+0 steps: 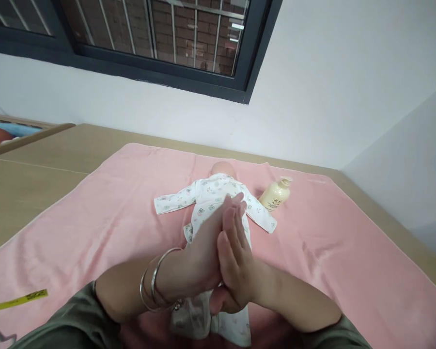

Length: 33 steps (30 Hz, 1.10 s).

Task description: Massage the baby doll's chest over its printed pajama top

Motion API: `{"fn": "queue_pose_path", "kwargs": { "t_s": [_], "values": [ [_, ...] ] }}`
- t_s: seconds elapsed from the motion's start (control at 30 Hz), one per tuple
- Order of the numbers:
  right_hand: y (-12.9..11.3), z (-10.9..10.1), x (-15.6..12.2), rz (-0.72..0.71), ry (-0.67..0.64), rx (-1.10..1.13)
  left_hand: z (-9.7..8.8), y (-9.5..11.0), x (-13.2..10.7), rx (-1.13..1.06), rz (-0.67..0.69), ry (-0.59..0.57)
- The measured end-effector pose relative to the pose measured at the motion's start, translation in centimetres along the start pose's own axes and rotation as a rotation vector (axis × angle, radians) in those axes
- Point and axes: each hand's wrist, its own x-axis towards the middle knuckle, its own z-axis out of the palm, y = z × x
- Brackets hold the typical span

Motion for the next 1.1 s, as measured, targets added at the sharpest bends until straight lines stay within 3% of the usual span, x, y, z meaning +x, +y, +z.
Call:
{"fn": "queue_pose_path", "kwargs": {
  "t_s": [0.1,0.13,0.23,0.3,0.37,0.47,0.57,0.67,0.73,0.83,0.97,1.03,1.1],
  "values": [
    [0.9,0.9,0.5,-0.008,-0.038,0.054,-1.0,1.9,3.1,-0.162,-0.117,0.112],
    [1.8,1.3,0.5,0.026,-0.052,0.071,-1.6,2.1,4.5,-0.18,-0.082,0.226],
    [5.3,2.5,0.1,0.219,-0.06,0.067,-4.1,1.1,9.3,-0.085,0.211,0.497],
    [7.9,3.3,-0.2,0.389,-0.082,0.025,-6.1,-0.7,12.1,0.151,0.265,0.573],
    [9.9,3.9,-0.4,0.507,-0.163,-0.041,-7.9,-2.7,14.0,0.347,0.208,0.563],
    [12.1,4.0,-0.7,0.566,-0.272,-0.106,-9.3,-5.5,15.2,0.558,0.146,0.475],
    [14.3,3.3,-1.2,0.566,-0.298,-0.04,-9.4,-7.5,15.4,0.767,0.201,0.366],
    [16.1,2.8,-1.7,0.64,-0.281,0.009,-9.4,-8.7,15.6,0.891,0.273,0.376],
    [16.3,2.9,-1.9,0.752,-0.271,-0.07,-9.5,-9.0,15.9,0.907,0.301,0.402],
    [14.3,3.8,-1.7,0.873,-0.288,-0.261,-9.8,-9.3,16.1,0.931,0.296,0.406],
    [11.8,4.5,-0.8,0.722,-0.394,-0.273,-10.0,-9.4,16.1,0.895,0.283,0.413],
    [12.4,4.1,-0.6,0.657,-0.443,-0.202,-10.0,-9.5,16.0,0.877,0.278,0.419],
    [13.9,3.3,-0.6,0.687,-0.45,-0.153,-9.9,-9.4,15.9,0.889,0.281,0.422]
  ]
}}
